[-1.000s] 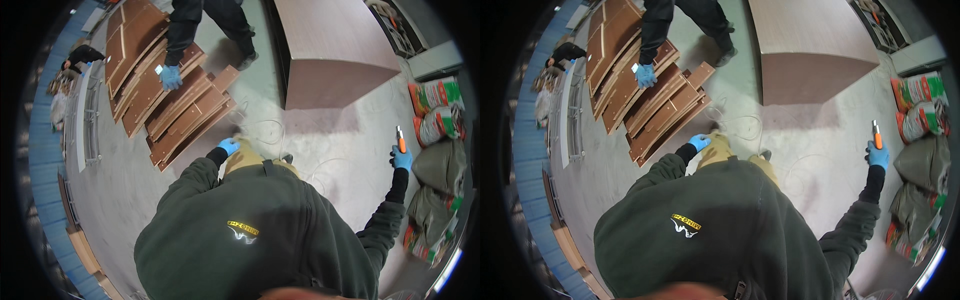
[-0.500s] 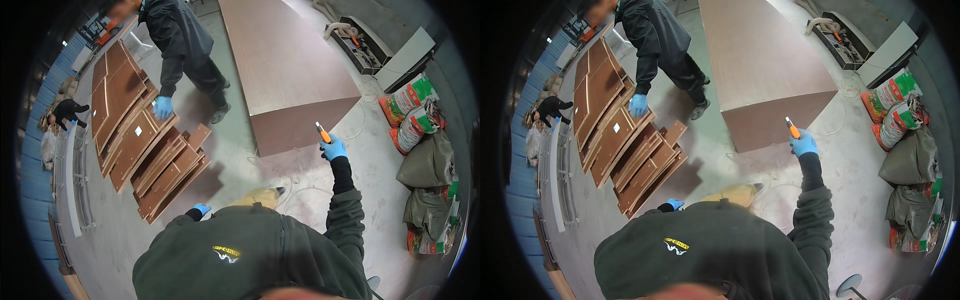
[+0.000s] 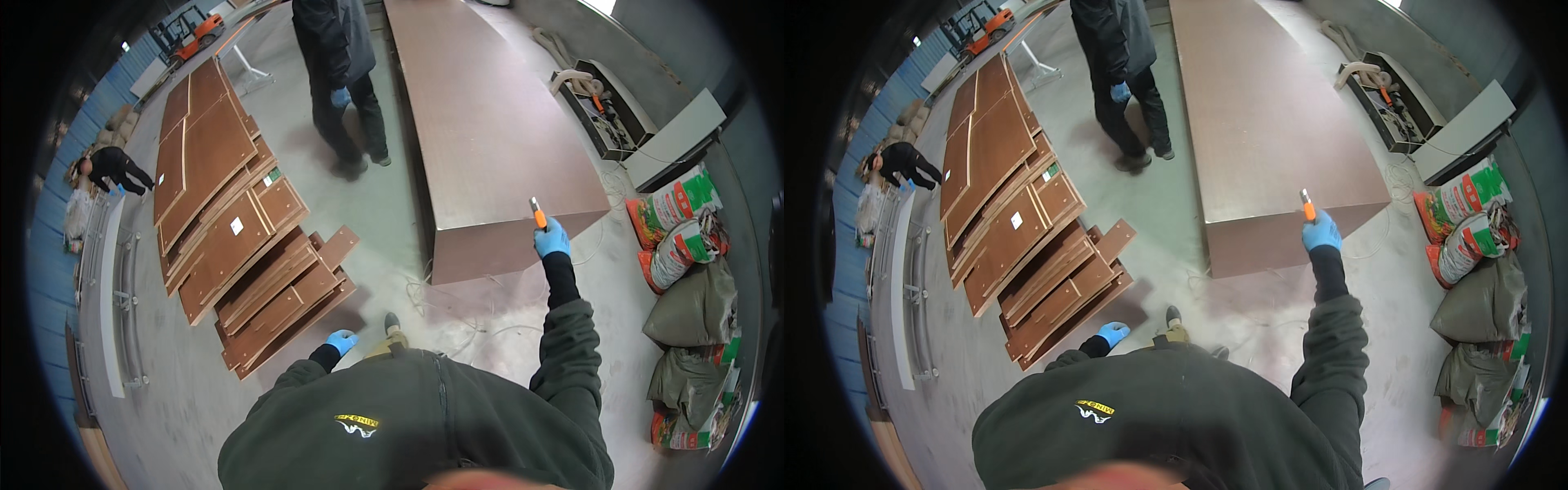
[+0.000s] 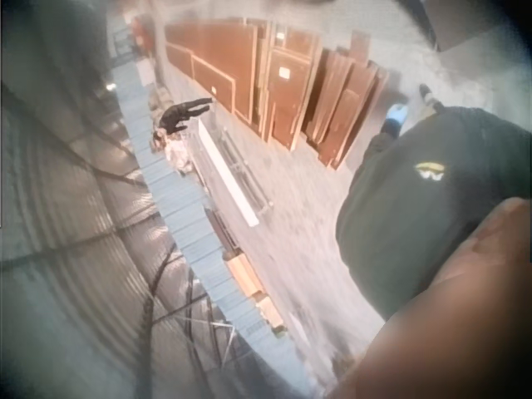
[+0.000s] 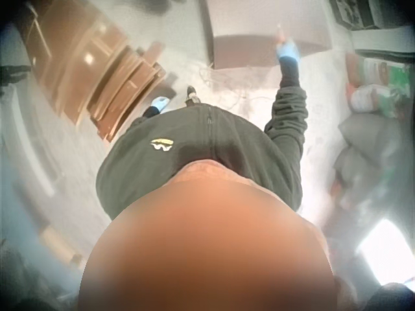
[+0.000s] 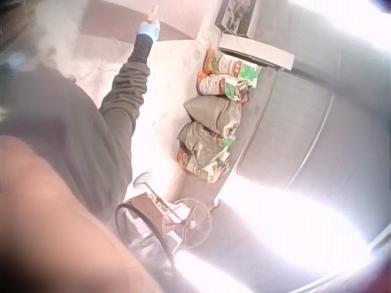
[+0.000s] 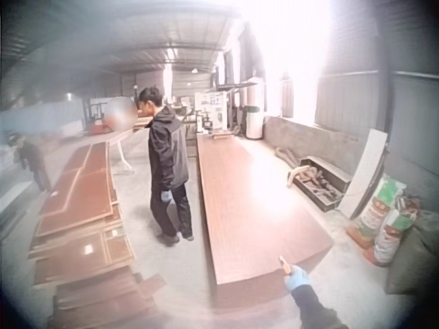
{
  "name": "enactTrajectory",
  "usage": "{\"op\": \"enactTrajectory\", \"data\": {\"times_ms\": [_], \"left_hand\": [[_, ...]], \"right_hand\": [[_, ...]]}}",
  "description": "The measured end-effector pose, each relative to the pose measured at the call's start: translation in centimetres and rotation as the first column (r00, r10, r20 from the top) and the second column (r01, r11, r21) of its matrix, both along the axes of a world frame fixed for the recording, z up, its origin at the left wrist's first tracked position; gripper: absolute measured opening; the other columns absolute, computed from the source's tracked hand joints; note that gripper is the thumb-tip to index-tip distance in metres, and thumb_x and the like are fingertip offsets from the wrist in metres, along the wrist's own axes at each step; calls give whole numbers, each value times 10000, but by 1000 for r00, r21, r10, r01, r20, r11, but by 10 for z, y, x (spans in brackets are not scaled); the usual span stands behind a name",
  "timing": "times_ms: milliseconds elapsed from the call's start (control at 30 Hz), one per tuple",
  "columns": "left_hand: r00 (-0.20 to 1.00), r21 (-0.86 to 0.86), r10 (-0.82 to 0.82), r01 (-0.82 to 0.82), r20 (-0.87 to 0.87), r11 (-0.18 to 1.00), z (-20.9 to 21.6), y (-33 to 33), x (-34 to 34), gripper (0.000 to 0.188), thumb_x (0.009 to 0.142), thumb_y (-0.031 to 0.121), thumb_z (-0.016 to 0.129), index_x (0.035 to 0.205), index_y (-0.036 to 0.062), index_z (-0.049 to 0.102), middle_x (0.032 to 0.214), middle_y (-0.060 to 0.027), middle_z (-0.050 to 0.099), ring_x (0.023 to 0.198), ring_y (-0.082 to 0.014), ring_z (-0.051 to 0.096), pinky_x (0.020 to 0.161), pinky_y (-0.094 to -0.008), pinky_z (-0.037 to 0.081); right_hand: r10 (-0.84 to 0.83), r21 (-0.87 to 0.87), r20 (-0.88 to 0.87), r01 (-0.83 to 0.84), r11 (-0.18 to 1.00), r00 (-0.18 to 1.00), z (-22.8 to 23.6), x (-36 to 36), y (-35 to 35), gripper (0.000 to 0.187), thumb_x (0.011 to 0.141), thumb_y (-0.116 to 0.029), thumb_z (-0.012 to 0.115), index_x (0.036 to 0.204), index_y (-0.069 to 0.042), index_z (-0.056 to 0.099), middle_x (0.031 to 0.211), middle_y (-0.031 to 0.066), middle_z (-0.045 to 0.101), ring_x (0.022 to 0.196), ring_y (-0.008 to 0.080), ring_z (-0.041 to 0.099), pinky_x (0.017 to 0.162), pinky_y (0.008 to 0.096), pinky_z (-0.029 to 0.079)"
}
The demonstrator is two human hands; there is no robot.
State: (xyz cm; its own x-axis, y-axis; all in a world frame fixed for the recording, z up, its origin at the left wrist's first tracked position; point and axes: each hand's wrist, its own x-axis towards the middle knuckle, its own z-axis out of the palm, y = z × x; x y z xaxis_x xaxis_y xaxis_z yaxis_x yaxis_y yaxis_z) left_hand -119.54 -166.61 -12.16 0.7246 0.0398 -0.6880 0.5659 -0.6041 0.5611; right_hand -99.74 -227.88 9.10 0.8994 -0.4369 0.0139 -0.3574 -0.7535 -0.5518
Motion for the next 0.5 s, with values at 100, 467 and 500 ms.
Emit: {"op": "enactTrajectory", "data": {"times_ms": [100,467,500], "left_hand": [[993,141,70,-56,-92,988,-30,77,-7,423,907,401,754,1151,55,739,949,-109,740,768,-233,672,706,-393,552],[906,298,408,-361,-113,884,-77,224,0,511,909,429,716,1202,12,678,844,-139,694,662,-266,632,616,-416,525],[916,270,396,-365,-68,891,-76,215,10,487,910,407,723,1195,13,691,881,-137,713,717,-258,653,672,-400,538]], "right_hand": [[-5,-136,9,6,991,1000,-3,60,25,317,873,-224,626,1157,-109,708,1083,229,720,1049,440,673,903,510,543],[80,-281,-162,-124,952,983,-49,195,97,359,890,-239,659,1227,-124,703,1099,212,733,1043,403,702,883,489,549],[82,-298,-151,-124,946,985,-53,200,96,365,890,-234,656,1236,-125,702,1097,212,735,1045,399,703,885,488,549]]}}
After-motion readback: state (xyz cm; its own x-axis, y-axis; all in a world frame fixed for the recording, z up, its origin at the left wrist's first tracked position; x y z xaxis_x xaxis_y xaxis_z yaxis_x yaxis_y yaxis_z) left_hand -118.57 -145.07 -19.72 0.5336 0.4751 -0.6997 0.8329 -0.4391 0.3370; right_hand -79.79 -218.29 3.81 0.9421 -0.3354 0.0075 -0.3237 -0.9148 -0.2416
